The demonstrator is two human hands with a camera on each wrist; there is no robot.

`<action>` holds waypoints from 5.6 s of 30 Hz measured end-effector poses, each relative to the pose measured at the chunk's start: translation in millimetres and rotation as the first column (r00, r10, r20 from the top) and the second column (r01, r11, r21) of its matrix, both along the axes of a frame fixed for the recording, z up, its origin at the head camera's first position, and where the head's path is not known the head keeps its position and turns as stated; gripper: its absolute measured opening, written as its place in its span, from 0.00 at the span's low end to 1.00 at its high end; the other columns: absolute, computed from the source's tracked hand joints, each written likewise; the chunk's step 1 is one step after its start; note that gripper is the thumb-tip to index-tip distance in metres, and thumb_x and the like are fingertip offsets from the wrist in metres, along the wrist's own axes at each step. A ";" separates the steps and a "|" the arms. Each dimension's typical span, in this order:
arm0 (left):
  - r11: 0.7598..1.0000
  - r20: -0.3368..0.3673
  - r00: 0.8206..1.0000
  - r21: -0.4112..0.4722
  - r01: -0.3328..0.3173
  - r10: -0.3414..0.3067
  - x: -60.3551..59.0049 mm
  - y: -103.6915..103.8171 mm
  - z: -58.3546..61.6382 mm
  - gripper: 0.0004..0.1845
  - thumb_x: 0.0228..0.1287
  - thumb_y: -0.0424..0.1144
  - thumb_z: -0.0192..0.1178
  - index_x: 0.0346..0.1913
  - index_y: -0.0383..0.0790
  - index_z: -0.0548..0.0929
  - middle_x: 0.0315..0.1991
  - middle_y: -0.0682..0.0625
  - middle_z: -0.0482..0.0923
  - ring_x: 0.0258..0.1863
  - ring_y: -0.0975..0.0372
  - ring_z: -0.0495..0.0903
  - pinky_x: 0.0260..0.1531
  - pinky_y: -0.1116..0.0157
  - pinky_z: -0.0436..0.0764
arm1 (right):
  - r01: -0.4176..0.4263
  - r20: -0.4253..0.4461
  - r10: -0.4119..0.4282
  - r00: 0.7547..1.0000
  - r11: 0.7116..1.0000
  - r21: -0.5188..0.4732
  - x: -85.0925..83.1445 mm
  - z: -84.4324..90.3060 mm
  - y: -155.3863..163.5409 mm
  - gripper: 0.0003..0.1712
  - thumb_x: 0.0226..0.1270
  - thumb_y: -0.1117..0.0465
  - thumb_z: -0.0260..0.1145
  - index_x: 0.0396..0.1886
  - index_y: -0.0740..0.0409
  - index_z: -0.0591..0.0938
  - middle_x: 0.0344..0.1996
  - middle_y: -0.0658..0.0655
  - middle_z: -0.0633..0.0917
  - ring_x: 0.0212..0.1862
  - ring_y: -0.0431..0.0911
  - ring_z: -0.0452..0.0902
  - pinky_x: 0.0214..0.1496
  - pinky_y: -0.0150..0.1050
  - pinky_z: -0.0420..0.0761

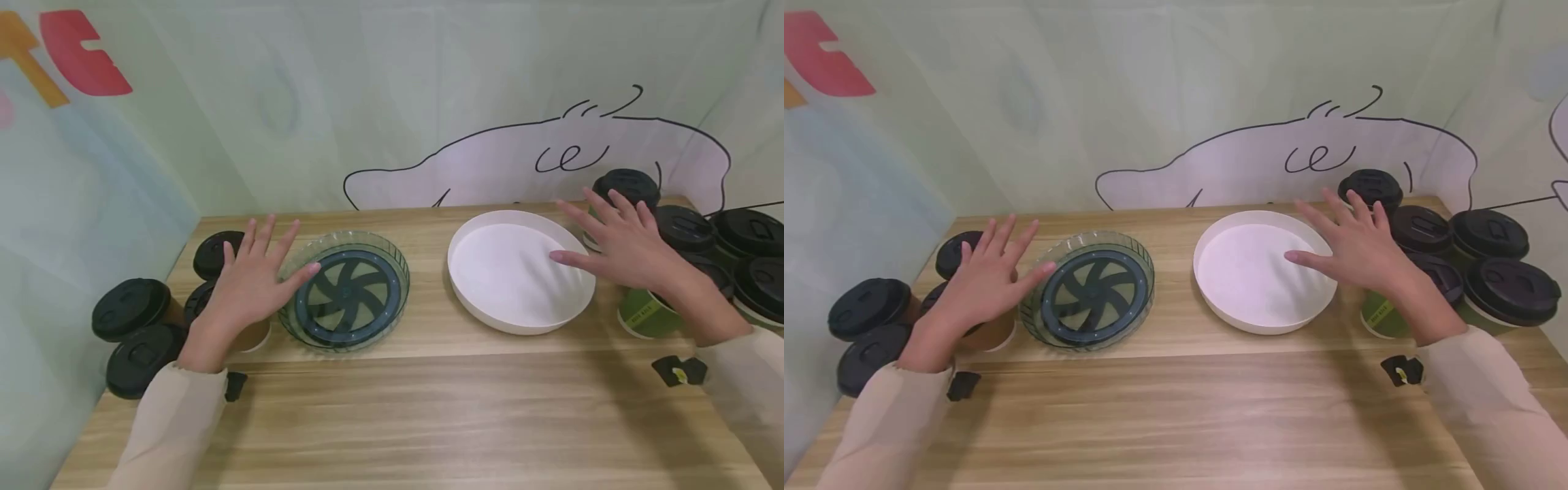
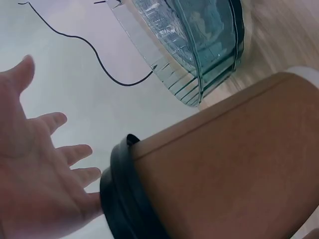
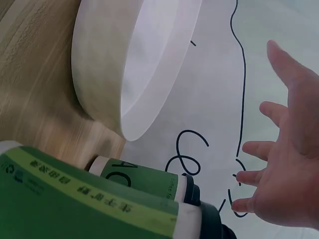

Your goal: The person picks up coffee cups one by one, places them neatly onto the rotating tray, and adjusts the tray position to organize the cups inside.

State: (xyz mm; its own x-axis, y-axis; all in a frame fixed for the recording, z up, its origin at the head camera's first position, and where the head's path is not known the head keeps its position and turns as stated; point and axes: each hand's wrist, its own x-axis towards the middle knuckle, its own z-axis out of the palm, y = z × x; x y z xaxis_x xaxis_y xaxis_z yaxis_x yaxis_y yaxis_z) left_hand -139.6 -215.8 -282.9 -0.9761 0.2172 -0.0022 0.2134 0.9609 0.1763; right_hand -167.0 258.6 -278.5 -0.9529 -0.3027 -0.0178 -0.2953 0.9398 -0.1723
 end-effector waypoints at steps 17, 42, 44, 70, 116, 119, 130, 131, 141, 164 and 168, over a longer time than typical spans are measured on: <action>0.978 -0.017 1.000 0.209 -0.003 0.006 7.4 3.5 -16.0 0.44 0.59 0.53 0.59 0.71 0.39 0.50 0.69 0.32 0.43 0.67 0.39 0.41 0.56 0.36 0.51 | -0.088 0.085 0.121 0.989 0.944 -0.318 -10.8 -9.3 -43.0 0.39 0.62 0.49 0.62 0.66 0.66 0.62 0.63 0.69 0.65 0.63 0.63 0.56 0.60 0.60 0.59; 0.952 -0.033 0.999 0.306 -0.009 0.020 18.3 17.4 -18.8 0.38 0.59 0.45 0.62 0.69 0.37 0.57 0.65 0.34 0.56 0.62 0.40 0.57 0.55 0.41 0.60 | -0.184 0.210 0.370 0.905 0.785 -0.591 -24.5 -44.8 -148.6 0.24 0.62 0.61 0.62 0.57 0.64 0.73 0.48 0.62 0.80 0.48 0.50 0.76 0.49 0.44 0.76; 0.952 -0.037 0.999 0.306 -0.007 0.019 19.2 18.1 -17.6 0.38 0.59 0.46 0.62 0.69 0.37 0.58 0.65 0.33 0.57 0.62 0.40 0.57 0.55 0.41 0.60 | -0.164 0.235 0.366 0.901 0.787 -0.595 -24.1 -48.2 -155.5 0.24 0.62 0.60 0.62 0.57 0.64 0.73 0.47 0.62 0.80 0.48 0.50 0.76 0.49 0.43 0.76; 0.907 -0.009 0.979 0.380 -0.185 0.203 58.3 -24.4 13.8 0.42 0.60 0.54 0.57 0.71 0.40 0.52 0.68 0.32 0.49 0.63 0.35 0.50 0.50 0.35 0.57 | 0.118 0.436 0.302 0.848 0.694 -0.710 -23.3 -75.7 -183.9 0.26 0.63 0.66 0.61 0.60 0.68 0.68 0.46 0.67 0.78 0.36 0.52 0.81 0.37 0.38 0.81; 0.896 0.103 0.951 0.319 -0.308 0.291 54.3 -70.9 -12.6 0.50 0.54 0.55 0.63 0.71 0.36 0.48 0.66 0.27 0.46 0.61 0.31 0.46 0.49 0.33 0.54 | 0.166 0.442 0.262 0.858 0.673 -0.720 -23.0 -84.0 -192.5 0.31 0.63 0.68 0.60 0.65 0.63 0.62 0.42 0.64 0.78 0.35 0.51 0.80 0.36 0.37 0.81; 0.897 0.104 0.949 0.312 -0.314 0.297 54.4 -70.4 -12.7 0.50 0.54 0.55 0.63 0.71 0.35 0.48 0.66 0.27 0.47 0.61 0.31 0.47 0.49 0.33 0.54 | 0.165 0.442 0.265 0.857 0.672 -0.722 -23.4 -84.2 -192.2 0.31 0.63 0.68 0.60 0.65 0.63 0.62 0.42 0.65 0.78 0.36 0.51 0.80 0.36 0.37 0.81; 0.891 0.113 0.931 0.270 -0.366 0.348 54.8 -67.5 -11.3 0.51 0.53 0.57 0.63 0.68 0.27 0.51 0.63 0.25 0.52 0.57 0.29 0.51 0.48 0.35 0.57 | 0.155 0.439 0.267 0.858 0.680 -0.716 -22.0 -82.5 -193.2 0.31 0.63 0.67 0.60 0.65 0.63 0.62 0.43 0.65 0.79 0.35 0.51 0.81 0.36 0.37 0.81; 0.891 0.113 0.930 0.264 -0.368 0.351 55.4 -67.2 -10.7 0.51 0.53 0.57 0.63 0.68 0.27 0.51 0.63 0.24 0.52 0.57 0.29 0.52 0.48 0.35 0.57 | 0.154 0.439 0.267 0.858 0.681 -0.716 -21.7 -82.3 -193.4 0.31 0.63 0.67 0.60 0.65 0.63 0.62 0.43 0.65 0.79 0.35 0.51 0.81 0.36 0.37 0.81; 0.901 0.120 0.934 0.247 -0.356 0.336 59.7 -59.6 8.0 0.51 0.54 0.58 0.61 0.69 0.29 0.49 0.62 0.22 0.50 0.56 0.27 0.50 0.46 0.34 0.57 | 0.153 0.443 0.262 0.857 0.692 -0.705 -21.3 -82.5 -194.6 0.31 0.64 0.66 0.60 0.66 0.62 0.61 0.43 0.64 0.79 0.34 0.50 0.81 0.36 0.37 0.81; 0.904 0.082 0.969 0.347 -0.248 0.234 14.5 -13.1 32.0 0.49 0.54 0.55 0.63 0.69 0.30 0.52 0.65 0.30 0.53 0.60 0.35 0.54 0.53 0.39 0.59 | 0.172 0.459 0.251 0.852 0.694 -0.699 -20.8 -83.9 -193.4 0.32 0.64 0.66 0.60 0.66 0.62 0.61 0.42 0.62 0.78 0.34 0.50 0.80 0.36 0.37 0.80; 0.885 0.102 0.967 0.388 -0.255 0.234 9.5 -12.8 22.3 0.49 0.53 0.55 0.63 0.69 0.31 0.51 0.66 0.31 0.52 0.61 0.35 0.52 0.53 0.39 0.58 | 0.175 0.460 0.249 0.852 0.692 -0.700 -20.5 -84.0 -193.2 0.31 0.64 0.66 0.60 0.66 0.62 0.62 0.42 0.63 0.78 0.34 0.50 0.80 0.37 0.37 0.80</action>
State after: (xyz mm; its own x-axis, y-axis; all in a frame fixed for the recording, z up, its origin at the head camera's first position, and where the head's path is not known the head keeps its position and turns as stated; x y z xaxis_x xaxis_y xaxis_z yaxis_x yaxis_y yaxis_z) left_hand -130.1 -228.6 -260.6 -0.9992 -0.0350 -0.0174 -0.0388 0.8300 0.5565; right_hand -187.6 65.5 -362.6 -0.8566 -0.4590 -0.2358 -0.0022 0.4601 -0.8879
